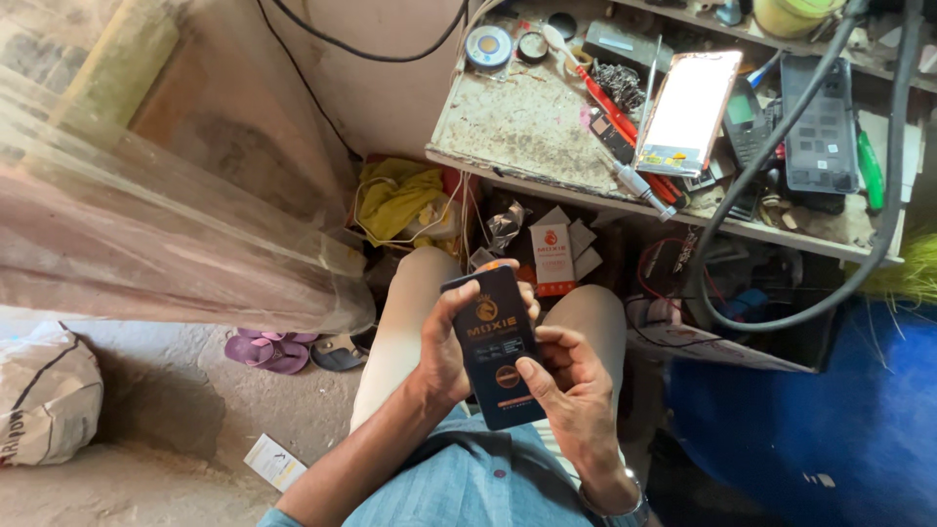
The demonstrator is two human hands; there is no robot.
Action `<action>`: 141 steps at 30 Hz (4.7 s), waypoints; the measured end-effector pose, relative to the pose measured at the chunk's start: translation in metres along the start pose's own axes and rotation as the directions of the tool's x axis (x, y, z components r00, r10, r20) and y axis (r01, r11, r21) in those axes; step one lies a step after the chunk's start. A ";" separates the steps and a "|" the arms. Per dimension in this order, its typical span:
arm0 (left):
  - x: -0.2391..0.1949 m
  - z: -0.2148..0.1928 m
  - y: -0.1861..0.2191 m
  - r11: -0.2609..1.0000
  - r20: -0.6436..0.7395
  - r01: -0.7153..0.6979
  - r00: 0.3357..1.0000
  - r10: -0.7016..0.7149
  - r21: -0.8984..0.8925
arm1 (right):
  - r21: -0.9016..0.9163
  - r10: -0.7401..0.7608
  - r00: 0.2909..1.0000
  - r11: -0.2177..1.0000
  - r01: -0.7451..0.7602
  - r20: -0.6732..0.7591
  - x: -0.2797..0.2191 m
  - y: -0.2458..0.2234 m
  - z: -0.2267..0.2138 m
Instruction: The person disassembles a smartphone by hand and with a prying tool, removes the internal battery and components, and then prepares a replacement screen by removing its protective film.
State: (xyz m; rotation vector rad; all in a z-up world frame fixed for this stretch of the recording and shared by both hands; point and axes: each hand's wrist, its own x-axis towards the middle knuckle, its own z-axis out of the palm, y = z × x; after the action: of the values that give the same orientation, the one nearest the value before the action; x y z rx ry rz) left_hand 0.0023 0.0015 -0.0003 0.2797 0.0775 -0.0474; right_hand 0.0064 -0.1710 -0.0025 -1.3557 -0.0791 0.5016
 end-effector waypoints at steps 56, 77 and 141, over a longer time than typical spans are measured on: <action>-0.008 -0.027 -0.003 0.460 -0.111 -0.012 0.965 0.238 0.888 | -0.682 -0.227 0.947 0.657 0.322 0.229 0.000 -0.038 0.025; -0.010 -0.008 0.041 0.990 -0.022 0.099 0.995 -0.102 -0.105 | -0.973 -0.519 0.844 -0.229 0.016 0.136 0.141 -0.117 -0.053; -0.018 -0.066 0.014 0.908 -0.228 0.271 0.952 -0.203 0.321 | -0.938 0.164 0.926 -0.009 0.347 0.341 0.077 -0.099 0.028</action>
State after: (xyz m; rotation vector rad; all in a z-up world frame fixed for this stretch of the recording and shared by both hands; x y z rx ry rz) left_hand -0.0194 0.0344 -0.0582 0.6305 0.2958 -0.2806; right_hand 0.0953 -0.1285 0.0800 -2.7146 -1.0886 0.5755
